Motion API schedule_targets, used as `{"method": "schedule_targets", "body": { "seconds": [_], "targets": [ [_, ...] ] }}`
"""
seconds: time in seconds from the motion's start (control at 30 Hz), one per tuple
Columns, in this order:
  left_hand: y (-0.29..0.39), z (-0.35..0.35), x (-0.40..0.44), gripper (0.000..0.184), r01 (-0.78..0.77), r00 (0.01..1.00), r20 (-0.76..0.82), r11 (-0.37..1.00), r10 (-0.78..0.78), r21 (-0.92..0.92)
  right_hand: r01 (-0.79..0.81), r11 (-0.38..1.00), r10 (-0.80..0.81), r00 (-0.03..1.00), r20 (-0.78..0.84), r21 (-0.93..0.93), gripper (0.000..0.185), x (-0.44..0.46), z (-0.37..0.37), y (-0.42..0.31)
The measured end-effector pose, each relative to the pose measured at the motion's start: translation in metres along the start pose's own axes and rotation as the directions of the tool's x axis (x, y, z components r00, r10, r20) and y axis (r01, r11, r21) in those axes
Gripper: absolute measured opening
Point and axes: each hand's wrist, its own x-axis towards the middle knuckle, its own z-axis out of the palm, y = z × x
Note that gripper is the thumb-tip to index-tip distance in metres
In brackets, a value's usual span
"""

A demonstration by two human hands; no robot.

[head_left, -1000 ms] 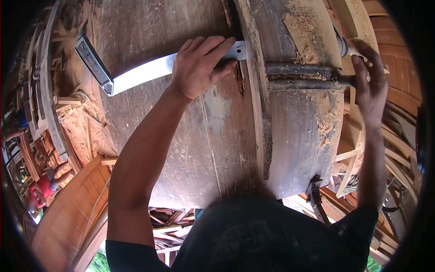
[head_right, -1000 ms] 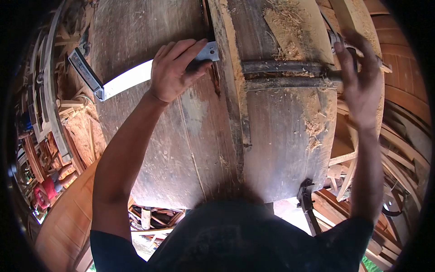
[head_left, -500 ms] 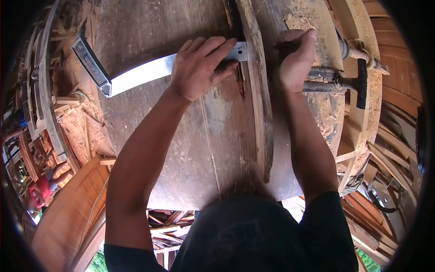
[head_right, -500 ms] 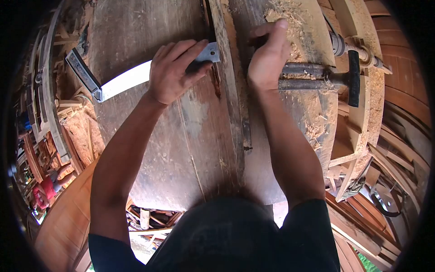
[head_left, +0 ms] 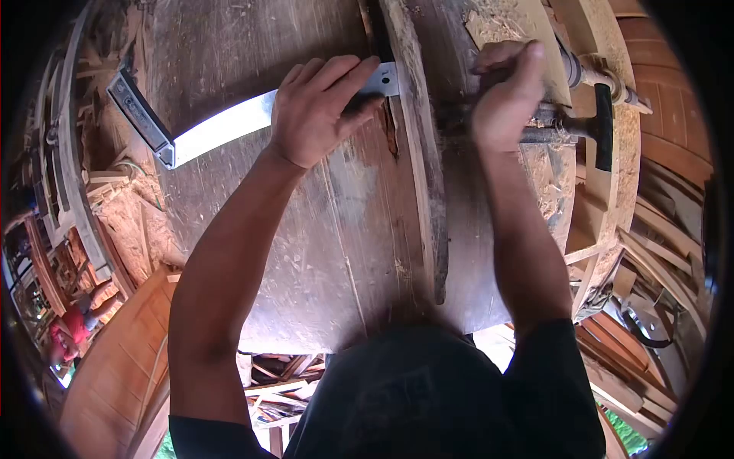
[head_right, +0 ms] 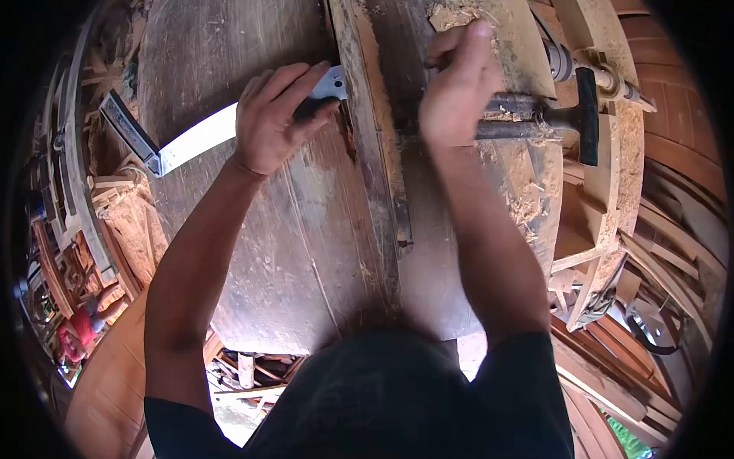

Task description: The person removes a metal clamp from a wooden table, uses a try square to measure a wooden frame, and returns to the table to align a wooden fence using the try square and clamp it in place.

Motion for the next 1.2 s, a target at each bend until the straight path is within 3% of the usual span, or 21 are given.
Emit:
{"method": "schedule_targets", "body": {
  "seconds": [0.03,0.1,0.2,0.23,0.33,0.4,0.47,0.57,0.67,0.77,0.8,0.93,1.03,1.13,1.2],
  "targets": [
    [0.0,0.0,-0.001,0.052,0.001,1.0,0.0,1.0,-0.001,-0.006,-0.011,0.998,0.01,1.0,0.019,0.058,0.054,0.005,-0.002,-0.012],
    [-0.001,0.0,0.0,0.052,0.002,1.0,-0.002,1.0,-0.002,0.001,0.105,0.994,-0.104,0.98,0.169,0.002,0.037,0.02,-0.024,-0.015],
    [-0.001,0.0,-0.001,0.052,-0.003,1.0,-0.011,0.999,0.004,0.032,0.176,0.917,-0.002,0.899,0.437,-0.358,0.025,-0.003,-0.019,-0.09],
    [-0.001,0.0,-0.001,0.051,-0.012,1.0,-0.016,0.999,0.012,0.044,0.302,0.891,-0.028,0.781,0.624,-0.339,0.018,-0.015,-0.02,-0.107],
    [0.0,0.001,0.0,0.051,-0.02,1.0,-0.005,0.998,0.02,0.061,0.374,0.848,0.263,0.319,0.91,-0.376,0.022,-0.114,0.003,-0.123],
    [0.001,0.001,-0.001,0.05,-0.014,1.0,0.002,0.998,0.014,0.063,0.396,0.814,0.373,0.206,0.905,-0.425,0.026,-0.143,0.012,-0.112],
    [0.001,0.001,-0.001,0.049,-0.014,1.0,-0.006,0.998,0.015,0.068,0.382,0.769,0.394,0.349,0.85,-0.513,0.026,-0.151,0.016,-0.104],
    [0.0,0.001,0.0,0.048,-0.032,0.999,-0.019,0.998,0.033,0.051,0.294,0.818,0.373,0.383,0.845,-0.494,0.011,-0.134,0.009,-0.102],
    [0.0,0.001,0.0,0.047,-0.028,1.0,-0.002,0.997,0.028,0.066,0.235,0.856,0.365,0.356,0.86,-0.461,0.007,-0.133,0.02,-0.12],
    [-0.002,0.003,0.0,0.048,-0.043,0.999,-0.028,0.998,0.044,0.04,0.243,0.843,0.348,0.433,0.832,-0.479,0.006,-0.12,0.018,-0.102],
    [-0.004,0.004,0.003,0.048,-0.048,0.998,-0.029,0.998,0.049,0.05,0.191,0.805,0.49,0.322,0.81,-0.562,0.006,-0.125,0.02,-0.112],
    [0.001,0.002,-0.003,0.048,-0.026,1.0,0.01,0.998,0.025,0.061,0.211,0.782,0.493,0.367,0.789,-0.587,0.005,-0.119,0.022,-0.105],
    [-0.001,0.003,-0.002,0.049,-0.032,0.999,-0.004,0.998,0.032,0.057,0.218,0.873,0.314,0.43,0.846,-0.436,0.006,-0.128,0.024,-0.12],
    [0.0,0.001,-0.001,0.049,-0.028,1.0,0.002,0.998,0.028,0.064,0.194,0.843,0.406,0.385,0.829,-0.502,0.008,-0.126,0.023,-0.107],
    [0.001,0.001,-0.002,0.049,-0.023,1.0,0.005,0.998,0.023,0.059,0.191,0.888,0.302,0.443,0.844,-0.418,0.008,-0.129,0.024,-0.109]
  ]
}}
